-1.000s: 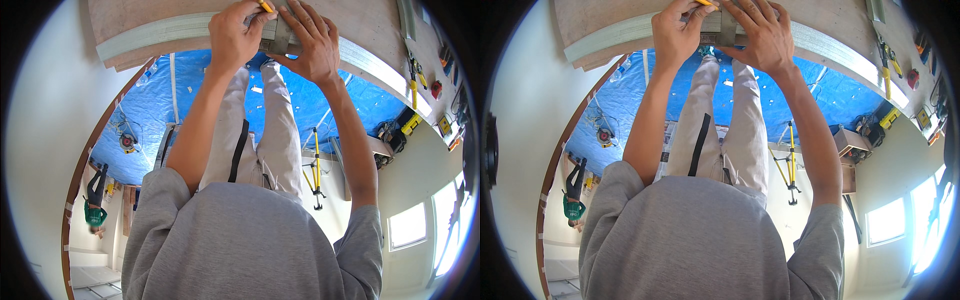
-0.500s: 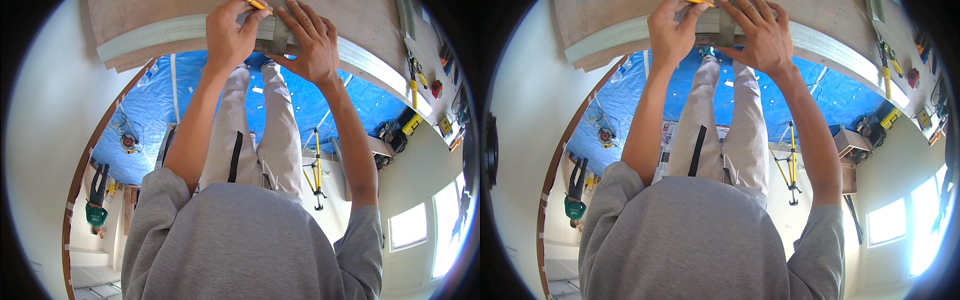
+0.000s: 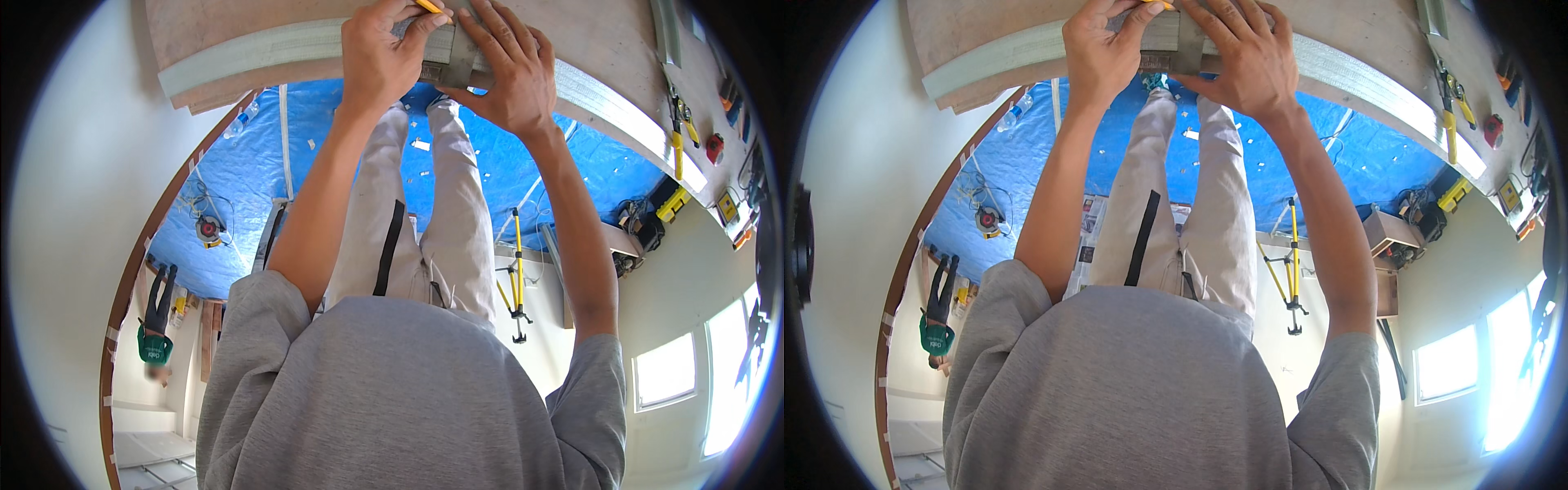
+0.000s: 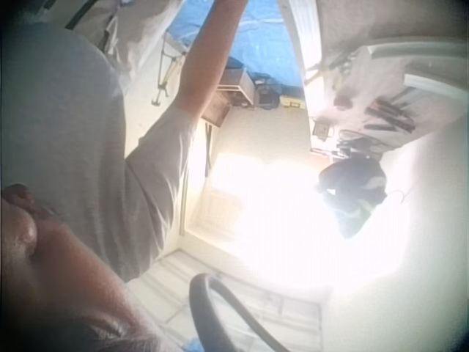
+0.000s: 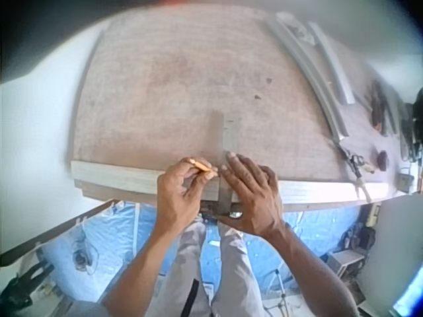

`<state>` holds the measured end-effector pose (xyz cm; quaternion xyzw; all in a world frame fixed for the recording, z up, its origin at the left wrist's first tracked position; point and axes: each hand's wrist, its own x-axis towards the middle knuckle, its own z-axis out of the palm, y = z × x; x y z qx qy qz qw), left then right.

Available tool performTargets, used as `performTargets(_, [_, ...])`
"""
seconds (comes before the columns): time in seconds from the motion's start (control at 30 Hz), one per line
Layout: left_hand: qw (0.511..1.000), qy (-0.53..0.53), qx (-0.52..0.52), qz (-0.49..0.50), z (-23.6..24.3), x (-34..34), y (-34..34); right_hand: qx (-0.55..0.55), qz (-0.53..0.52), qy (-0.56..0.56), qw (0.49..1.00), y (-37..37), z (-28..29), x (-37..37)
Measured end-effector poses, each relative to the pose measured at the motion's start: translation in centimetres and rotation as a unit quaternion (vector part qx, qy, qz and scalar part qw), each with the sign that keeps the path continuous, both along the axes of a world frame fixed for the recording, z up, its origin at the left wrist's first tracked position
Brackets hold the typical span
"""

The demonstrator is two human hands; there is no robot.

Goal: The person measures a long white metal trim piece on a workbench using a tape measure and pencil, then uses tin snips to cut the trim along the marked line. The cut piece is set aside on the bench.

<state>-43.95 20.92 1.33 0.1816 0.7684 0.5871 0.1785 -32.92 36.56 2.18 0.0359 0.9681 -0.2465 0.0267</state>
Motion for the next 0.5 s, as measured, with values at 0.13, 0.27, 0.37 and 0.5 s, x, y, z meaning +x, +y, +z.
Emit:
performTargets(0.13, [1.000, 0.004, 0.001, -0.022, 0.4, 0.3, -0.5, 0.001, 0.000, 0.000, 1.000, -0.1, 0.3, -0.2])
performTargets(0.27, [0.989, 0.123, -0.060, -0.047, -0.1, 1.2, -1.8, 0.012, 0.006, -0.003, 1.000, 0.0, 0.1, 0.0])
performTargets(0.37, [0.978, 0.196, -0.065, -0.036, -1.4, 2.5, -2.9, 0.019, -0.003, 0.021, 1.000, 0.1, -0.8, 0.7])
performTargets(0.5, [0.990, 0.131, -0.021, -0.046, -2.1, 3.5, -3.7, 0.003, 0.006, 0.033, 0.999, -0.4, -2.0, 0.7])
